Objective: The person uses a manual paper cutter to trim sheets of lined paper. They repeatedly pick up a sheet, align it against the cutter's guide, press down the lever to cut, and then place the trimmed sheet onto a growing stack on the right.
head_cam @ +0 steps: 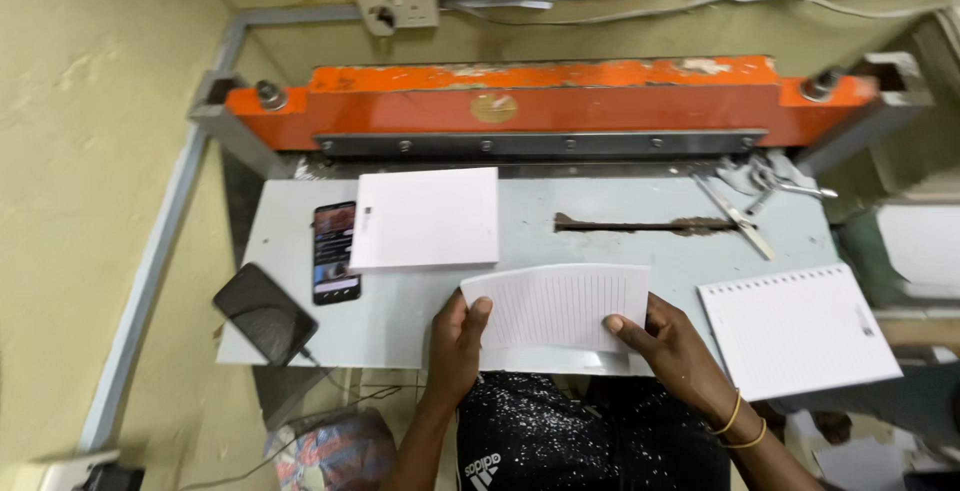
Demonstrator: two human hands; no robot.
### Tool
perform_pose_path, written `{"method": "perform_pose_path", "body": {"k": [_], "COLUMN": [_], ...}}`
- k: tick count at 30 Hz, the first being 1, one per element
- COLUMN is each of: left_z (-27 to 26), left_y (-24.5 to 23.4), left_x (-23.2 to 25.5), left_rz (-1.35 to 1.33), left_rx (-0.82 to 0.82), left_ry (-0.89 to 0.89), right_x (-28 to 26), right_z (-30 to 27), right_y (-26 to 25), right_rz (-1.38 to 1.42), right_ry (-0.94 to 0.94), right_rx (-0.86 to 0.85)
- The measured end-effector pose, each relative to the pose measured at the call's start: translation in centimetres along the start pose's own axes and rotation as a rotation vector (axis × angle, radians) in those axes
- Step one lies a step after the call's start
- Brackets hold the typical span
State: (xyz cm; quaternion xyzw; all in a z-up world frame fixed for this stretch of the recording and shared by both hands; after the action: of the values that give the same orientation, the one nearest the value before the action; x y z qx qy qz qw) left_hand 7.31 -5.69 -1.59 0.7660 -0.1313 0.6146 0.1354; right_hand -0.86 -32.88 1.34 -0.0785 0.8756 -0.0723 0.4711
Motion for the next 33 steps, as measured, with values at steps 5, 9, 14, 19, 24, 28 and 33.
{"method": "perform_pose_path", "body": {"k": [5, 9, 14, 19, 24, 28, 33], "left_z": [-0.6, -0.3, -1.0, 0.8, 4.7, 9.0, 15.9], "left_y": [6.9, 7.3, 8.1, 7.8, 9.7, 11.5, 12.3], "left_x": [3.9, 0.8, 0.0, -2.8, 2.9, 3.8, 2.1], "left_rz": [0.160, 0.039, 0.022, 0.042, 0.178, 0.218, 0.338], "left_rx": [-0.143, 0.051, 0.115, 0.360, 0.277, 0.192, -0.013], "left_ry": [0.331, 0.458, 0.468, 0.246, 0.044, -0.280, -0.319], "right_x": [4.8, 9.1, 7.7, 10.1, 8.0, 6.3, 5.4], "right_z": [-0.8, 1.0, -0.6, 0.2, -2.5, 0.5, 6.1], "right_y": [-1.5, -1.1, -1.7, -2.9, -3.6, -2.3, -4.3], "right_rz": [0.101, 0.159, 0.134, 0.085, 0.404, 0.571, 0.859], "right_ry": [-0.310, -0.362, -0.509, -0.222, -0.196, -0.102, -0.170], "right_rx": [0.135, 0.215, 0.318, 0.282, 0.092, 0.291, 0.451]}}
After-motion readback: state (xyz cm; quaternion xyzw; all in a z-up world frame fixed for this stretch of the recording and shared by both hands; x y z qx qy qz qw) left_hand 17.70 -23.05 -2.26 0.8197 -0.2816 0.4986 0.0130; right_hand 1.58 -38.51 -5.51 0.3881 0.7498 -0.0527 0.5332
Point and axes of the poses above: each hand's wrist, its own z-axis towards the middle knuckle, its own y-axis out of the palm, x = y × z, the point moved 9 cm from there along z, towards the middle knuckle, and after that the axes turned 9 degrees about -x, right-handed, at the moved point
